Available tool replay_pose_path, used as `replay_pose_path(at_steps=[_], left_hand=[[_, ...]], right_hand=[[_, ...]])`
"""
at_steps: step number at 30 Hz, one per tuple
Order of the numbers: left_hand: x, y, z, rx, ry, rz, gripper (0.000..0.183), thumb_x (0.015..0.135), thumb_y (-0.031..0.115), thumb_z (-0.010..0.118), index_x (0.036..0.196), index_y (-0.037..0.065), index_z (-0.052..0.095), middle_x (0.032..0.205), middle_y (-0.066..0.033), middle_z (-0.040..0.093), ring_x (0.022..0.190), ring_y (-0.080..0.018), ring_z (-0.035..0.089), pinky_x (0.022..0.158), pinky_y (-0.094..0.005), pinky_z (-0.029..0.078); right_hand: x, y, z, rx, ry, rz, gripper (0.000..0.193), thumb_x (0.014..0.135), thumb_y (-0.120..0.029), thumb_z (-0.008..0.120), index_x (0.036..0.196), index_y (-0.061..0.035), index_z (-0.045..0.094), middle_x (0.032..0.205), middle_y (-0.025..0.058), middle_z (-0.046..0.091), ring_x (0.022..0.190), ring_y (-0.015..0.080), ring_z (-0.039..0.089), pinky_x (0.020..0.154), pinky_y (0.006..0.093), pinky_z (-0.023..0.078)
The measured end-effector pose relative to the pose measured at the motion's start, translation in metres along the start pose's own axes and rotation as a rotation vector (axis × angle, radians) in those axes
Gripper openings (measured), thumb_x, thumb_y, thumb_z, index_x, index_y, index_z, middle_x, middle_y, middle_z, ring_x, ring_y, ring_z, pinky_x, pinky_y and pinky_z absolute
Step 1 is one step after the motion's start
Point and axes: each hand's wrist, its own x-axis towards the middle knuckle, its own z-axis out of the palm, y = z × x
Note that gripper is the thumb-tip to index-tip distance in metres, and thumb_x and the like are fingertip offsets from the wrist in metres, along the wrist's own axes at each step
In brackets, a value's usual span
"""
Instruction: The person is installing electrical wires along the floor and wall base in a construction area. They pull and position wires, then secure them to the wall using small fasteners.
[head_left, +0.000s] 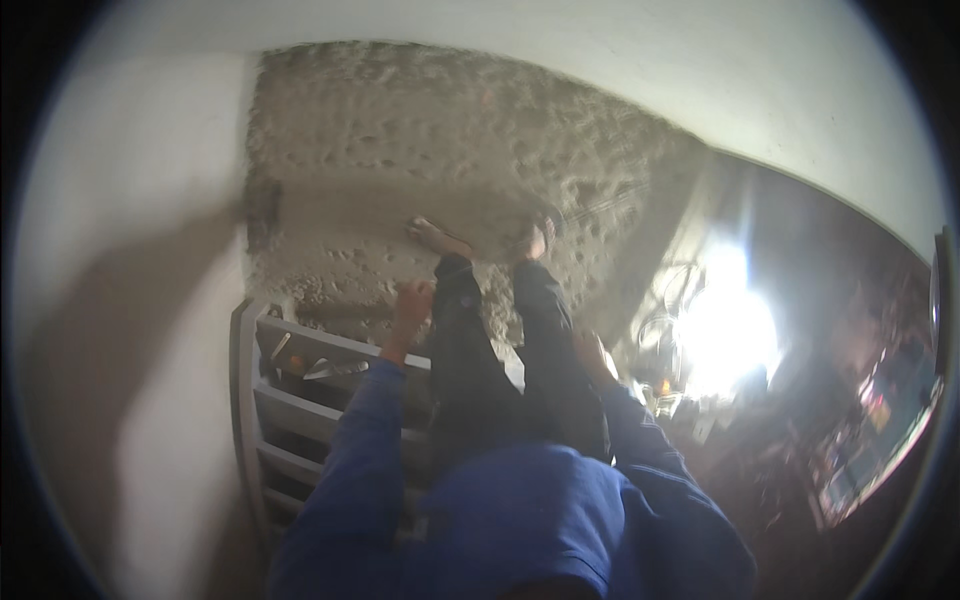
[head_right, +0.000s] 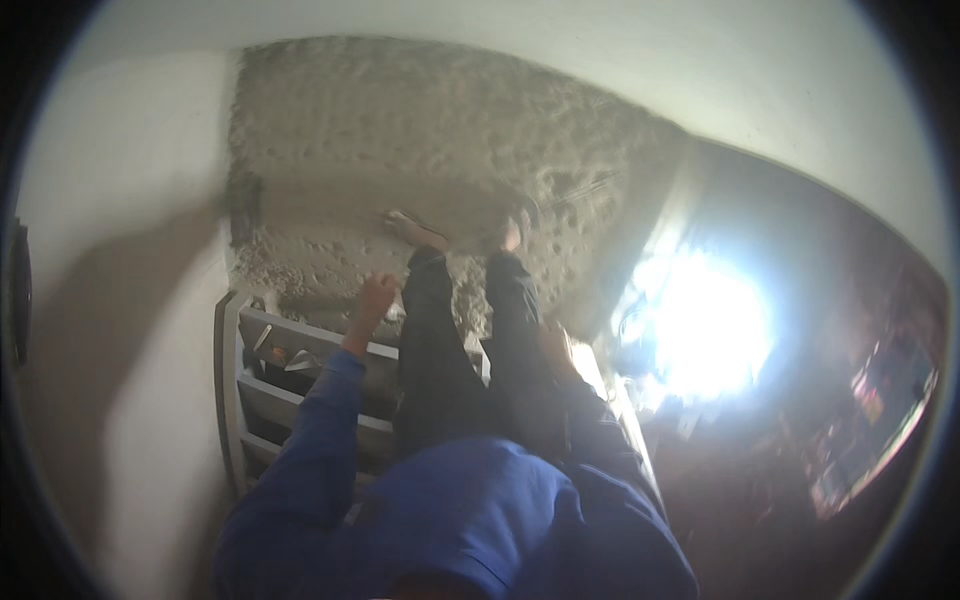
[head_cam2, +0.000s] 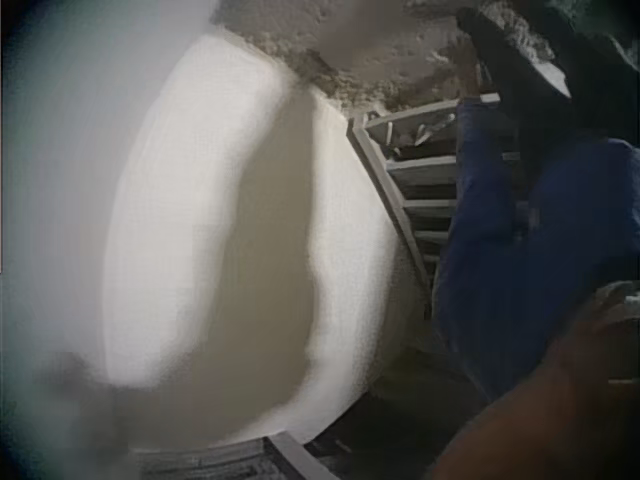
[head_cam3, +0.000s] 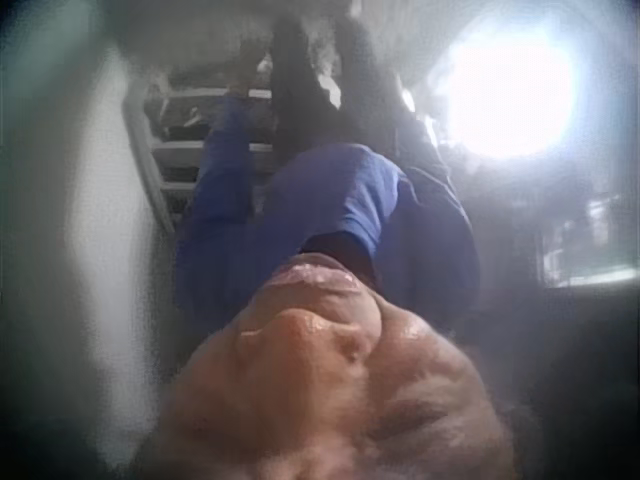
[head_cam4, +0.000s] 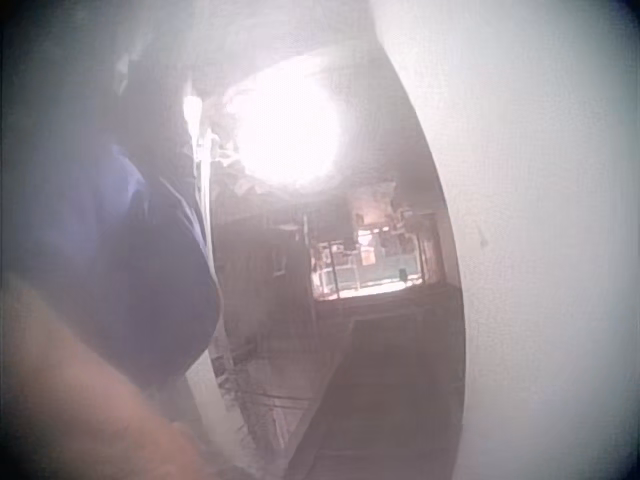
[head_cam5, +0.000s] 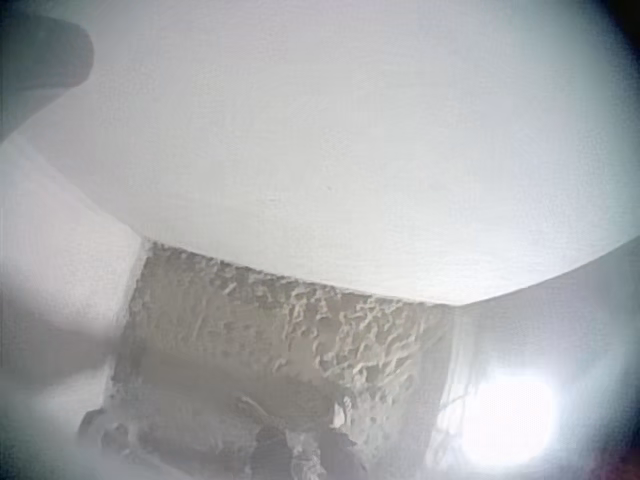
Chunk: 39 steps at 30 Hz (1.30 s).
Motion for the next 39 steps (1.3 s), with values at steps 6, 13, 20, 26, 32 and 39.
replay_pose_path(at_steps=[6, 13, 20, 26, 32, 39], left_hand=[[0.010, -0.043, -0.004, -0.254, -0.106, -0.038, 0.032, 0.084, 0.028, 0.056, 0.089, -0.002, 0.064, 0.087, -0.0191, 0.068, 0.085, -0.0335, 0.065, 0.073, -0.0451, 0.047], [-0.010, -0.087, -0.020, -0.233, -0.156, 0.029, 0.034, 0.080, 0.030, 0.057, 0.088, -0.001, 0.067, 0.090, -0.0216, 0.067, 0.089, -0.0374, 0.065, 0.079, -0.0437, 0.049], [-0.006, -0.110, -0.042, -0.328, -0.192, -0.064, 0.032, 0.080, 0.030, 0.060, 0.092, 0.002, 0.069, 0.092, -0.0200, 0.069, 0.091, -0.0348, 0.066, 0.080, -0.0431, 0.051], [0.028, -0.107, -0.079, -0.320, -0.081, -0.123, 0.031, 0.083, 0.031, 0.061, 0.096, 0.004, 0.070, 0.090, -0.0189, 0.070, 0.089, -0.0338, 0.067, 0.078, -0.0411, 0.051], [0.073, -0.060, -0.161, -0.372, -0.041, -0.034, 0.032, 0.080, 0.030, 0.059, 0.086, -0.001, 0.065, 0.084, -0.0258, 0.064, 0.084, -0.0366, 0.067, 0.074, -0.0441, 0.050], [0.130, -0.046, -0.254, -0.251, -0.071, -0.085, 0.024, 0.078, 0.024, 0.060, 0.087, 0.005, 0.071, 0.081, -0.0202, 0.068, 0.080, -0.0347, 0.068, 0.072, -0.0450, 0.051]], right_hand=[[0.016, -0.026, 0.003, 0.005, 0.041, 0.120, 0.022, 0.088, -0.015, 0.052, 0.104, -0.0020, 0.058, 0.100, 0.0196, 0.060, 0.097, 0.0360, 0.060, 0.082, 0.0459, 0.049], [0.043, -0.107, -0.058, 0.083, -0.021, 0.086, 0.021, 0.087, -0.017, 0.053, 0.099, -0.0014, 0.061, 0.095, 0.0177, 0.062, 0.091, 0.0317, 0.061, 0.077, 0.0423, 0.048], [0.082, -0.161, -0.104, 0.071, 0.066, 0.005, 0.022, 0.086, -0.019, 0.055, 0.094, -0.0008, 0.063, 0.090, 0.0157, 0.064, 0.085, 0.0274, 0.062, 0.071, 0.0388, 0.048], [0.115, -0.207, -0.132, 0.227, 0.053, 0.028, 0.025, 0.086, -0.022, 0.056, 0.091, 0.0006, 0.065, 0.086, 0.0154, 0.065, 0.081, 0.0241, 0.063, 0.068, 0.0364, 0.048], [0.175, -0.240, -0.144, 0.327, 0.189, 0.014, 0.033, 0.088, -0.025, 0.053, 0.092, 0.0065, 0.064, 0.081, 0.0204, 0.066, 0.079, 0.0318, 0.064, 0.071, 0.0417, 0.048], [0.241, -0.267, -0.239, 0.387, -0.072, 0.135, 0.033, 0.088, -0.027, 0.056, 0.101, 0.0024, 0.061, 0.084, 0.0120, 0.063, 0.073, 0.0220, 0.064, 0.061, 0.0360, 0.049]])
